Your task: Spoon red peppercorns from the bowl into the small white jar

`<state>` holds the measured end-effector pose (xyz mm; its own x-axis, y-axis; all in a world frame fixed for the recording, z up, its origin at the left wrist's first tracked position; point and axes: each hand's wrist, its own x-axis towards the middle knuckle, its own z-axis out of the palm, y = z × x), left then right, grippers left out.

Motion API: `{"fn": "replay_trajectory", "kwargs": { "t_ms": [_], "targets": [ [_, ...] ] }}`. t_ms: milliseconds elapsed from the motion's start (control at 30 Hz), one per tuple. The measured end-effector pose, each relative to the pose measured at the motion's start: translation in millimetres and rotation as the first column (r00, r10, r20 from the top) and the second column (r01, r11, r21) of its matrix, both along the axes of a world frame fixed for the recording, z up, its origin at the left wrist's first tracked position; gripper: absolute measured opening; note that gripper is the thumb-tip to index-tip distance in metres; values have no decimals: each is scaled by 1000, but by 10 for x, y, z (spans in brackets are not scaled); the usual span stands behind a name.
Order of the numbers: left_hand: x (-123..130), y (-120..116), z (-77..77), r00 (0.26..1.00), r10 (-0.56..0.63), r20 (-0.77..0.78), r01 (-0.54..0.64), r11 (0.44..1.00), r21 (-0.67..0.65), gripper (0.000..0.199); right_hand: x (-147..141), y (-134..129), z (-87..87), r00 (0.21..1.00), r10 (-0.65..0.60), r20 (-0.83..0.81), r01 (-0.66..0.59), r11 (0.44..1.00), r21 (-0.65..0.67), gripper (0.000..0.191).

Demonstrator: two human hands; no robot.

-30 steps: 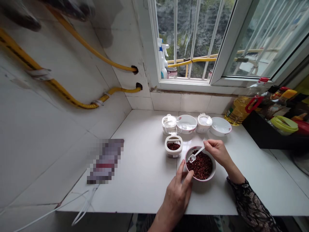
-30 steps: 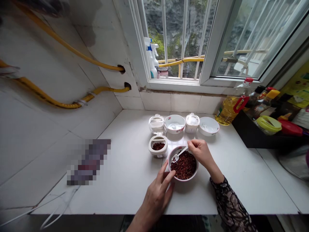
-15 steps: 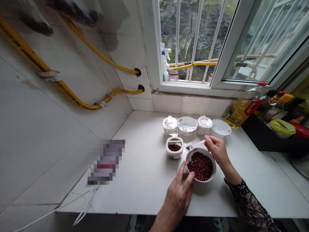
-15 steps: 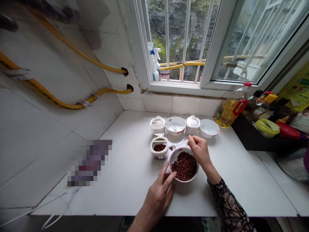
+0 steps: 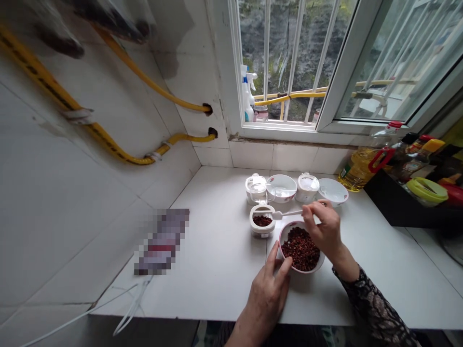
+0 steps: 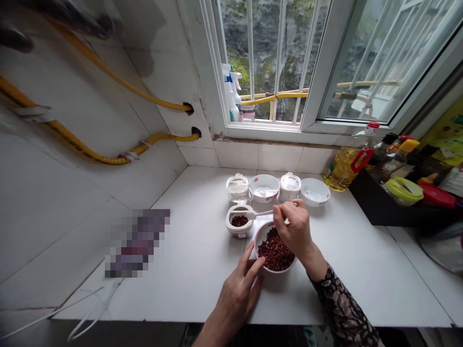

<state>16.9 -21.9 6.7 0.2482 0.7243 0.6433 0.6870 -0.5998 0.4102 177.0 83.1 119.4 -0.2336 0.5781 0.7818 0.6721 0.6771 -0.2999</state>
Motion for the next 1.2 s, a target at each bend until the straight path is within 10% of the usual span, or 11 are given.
{"fn": "replay_trajectory", "kwargs": {
  "t_ms": [433, 867, 1200],
  "targets": [
    [6, -2, 6, 1000, 5, 6, -5, 1000, 13, 41, 268, 39, -250, 959, 145, 243, -57, 940, -336, 43],
    [-1, -2, -1, 1000, -4, 3, 4, 1000, 7, 38, 274, 15, -262, 982, 48, -180, -157, 738, -656, 46],
    [0, 0, 9, 1000, 12, -11, -12, 1000, 20, 41, 303, 22, -271, 991, -14, -132, -65, 819, -570, 45]
  ]
}}
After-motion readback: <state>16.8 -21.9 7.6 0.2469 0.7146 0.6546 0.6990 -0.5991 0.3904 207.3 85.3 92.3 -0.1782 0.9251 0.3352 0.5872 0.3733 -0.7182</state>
